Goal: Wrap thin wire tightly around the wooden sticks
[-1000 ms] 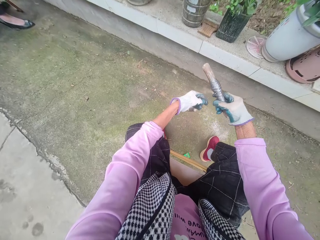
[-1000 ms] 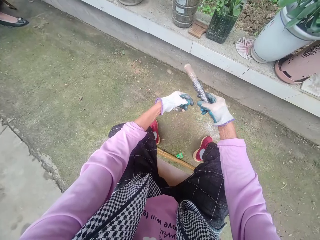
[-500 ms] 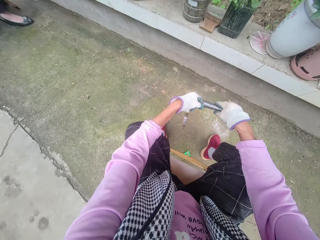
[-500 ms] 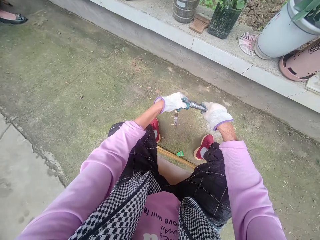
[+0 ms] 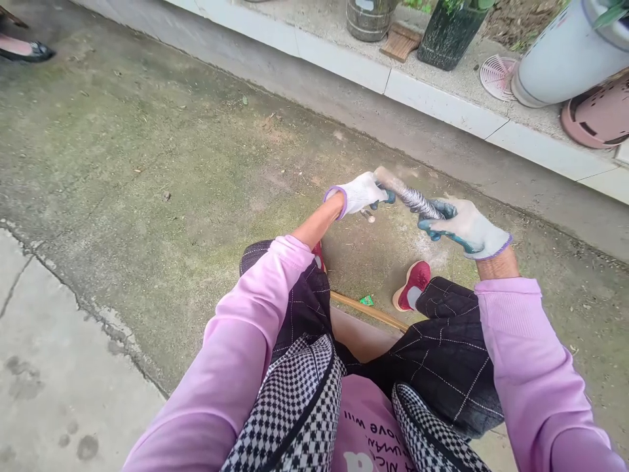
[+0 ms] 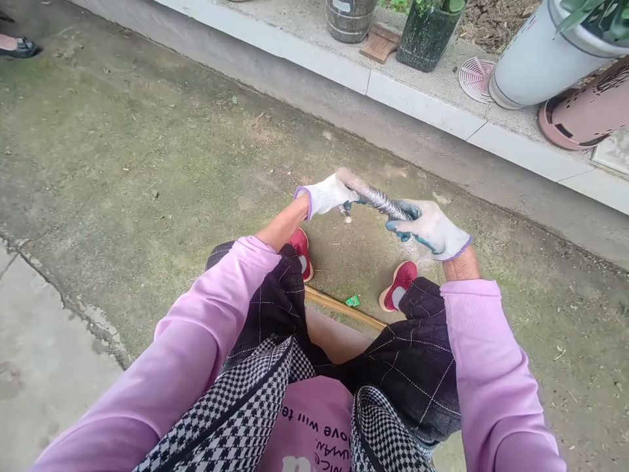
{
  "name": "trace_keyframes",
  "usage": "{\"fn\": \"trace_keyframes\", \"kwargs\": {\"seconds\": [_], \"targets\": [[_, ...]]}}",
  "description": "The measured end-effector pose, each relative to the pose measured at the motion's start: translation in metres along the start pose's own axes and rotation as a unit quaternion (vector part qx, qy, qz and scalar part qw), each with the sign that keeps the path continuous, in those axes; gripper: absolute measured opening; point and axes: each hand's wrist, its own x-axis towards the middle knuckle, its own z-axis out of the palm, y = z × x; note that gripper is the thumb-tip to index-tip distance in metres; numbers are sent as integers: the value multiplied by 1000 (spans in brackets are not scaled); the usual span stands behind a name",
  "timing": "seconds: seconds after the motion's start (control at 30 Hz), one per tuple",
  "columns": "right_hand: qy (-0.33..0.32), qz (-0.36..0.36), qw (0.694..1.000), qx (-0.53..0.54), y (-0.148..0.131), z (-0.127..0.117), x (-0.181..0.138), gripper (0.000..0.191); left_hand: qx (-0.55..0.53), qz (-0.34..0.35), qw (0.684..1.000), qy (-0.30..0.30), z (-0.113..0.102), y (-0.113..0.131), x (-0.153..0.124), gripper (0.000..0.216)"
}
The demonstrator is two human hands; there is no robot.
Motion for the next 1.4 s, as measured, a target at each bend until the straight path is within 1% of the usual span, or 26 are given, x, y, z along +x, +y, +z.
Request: {"fn": "trace_keyframes", "kwargs": {"seconds": [0.07, 0.1, 0.17, 0.27, 0.37, 0.5, 0.6, 0.67, 0.73, 0.8, 0.9, 0.97, 1.03, 1.1, 1.17, 1.23, 1.3, 1.33, 1.4], "targets": [[67, -11, 997, 37, -5, 4, 8, 48, 10, 0, 1000, 7, 4, 2, -1, 12], [91, -13, 994, 50, -7, 7, 12, 49, 15, 5, 1000, 10, 6, 3, -2, 13], [126, -12, 989, 72, -9, 14, 21, 53, 13, 16, 1000, 6, 10, 5, -4, 14], [159, -12, 983, 96, -8, 23, 35, 54, 5, 20, 1000, -23, 15, 8, -10, 16], [174, -12, 981, 85, -4, 28, 46, 49, 11, 15, 999, -45, 16, 14, -19, 16], [186, -8, 982, 16, 4, 29, 55, 40, 3, 15, 999, -49, 13, 20, -28, 16], [194, -4, 981, -24, 6, 29, 55, 35, -6, 9, 999, -44, 14, 17, -26, 13], [199, -4, 979, -48, 6, 28, 54, 36, -24, 4, 999, -43, 16, 14, -22, 10], [199, -4, 976, -82, 4, 26, 51, 38, -35, 4, 999, -37, 17, 13, -18, 14], [194, -12, 972, -130, 2, 24, 49, 40, -25, 26, 999, -29, 15, 13, -17, 19], [185, -43, 959, -211, 0, 23, 47, 41, 51, 75, 996, -15, 10, 15, -17, 18], [184, -44, 944, -272, 0, 23, 47, 42, 153, 75, 985, 13, 8, 15, -18, 17], [182, -22, 923, -340, 0, 23, 49, 42, 282, 58, 955, 68, 9, 15, -19, 22], [172, 6, 899, -402, -1, 22, 52, 44, 394, 70, 909, 116, 14, 16, -22, 29], [159, 29, 878, -450, -3, 20, 53, 44, 460, 114, 869, 138, 18, 19, -27, 35], [145, 36, 861, -486, -6, 21, 51, 45, 487, 164, 845, 146, 20, 25, -32, 37], [128, 23, 849, -512, -10, 25, 48, 45, 489, 188, 839, 144, 17, 31, -36, 39], [117, 12, 845, -522, -12, 28, 46, 45, 483, 189, 845, 130, 13, 33, -37, 41], [97, -12, 838, -537, -15, 37, 42, 45, 463, 165, 868, 69, 3, 34, -38, 44]]}}
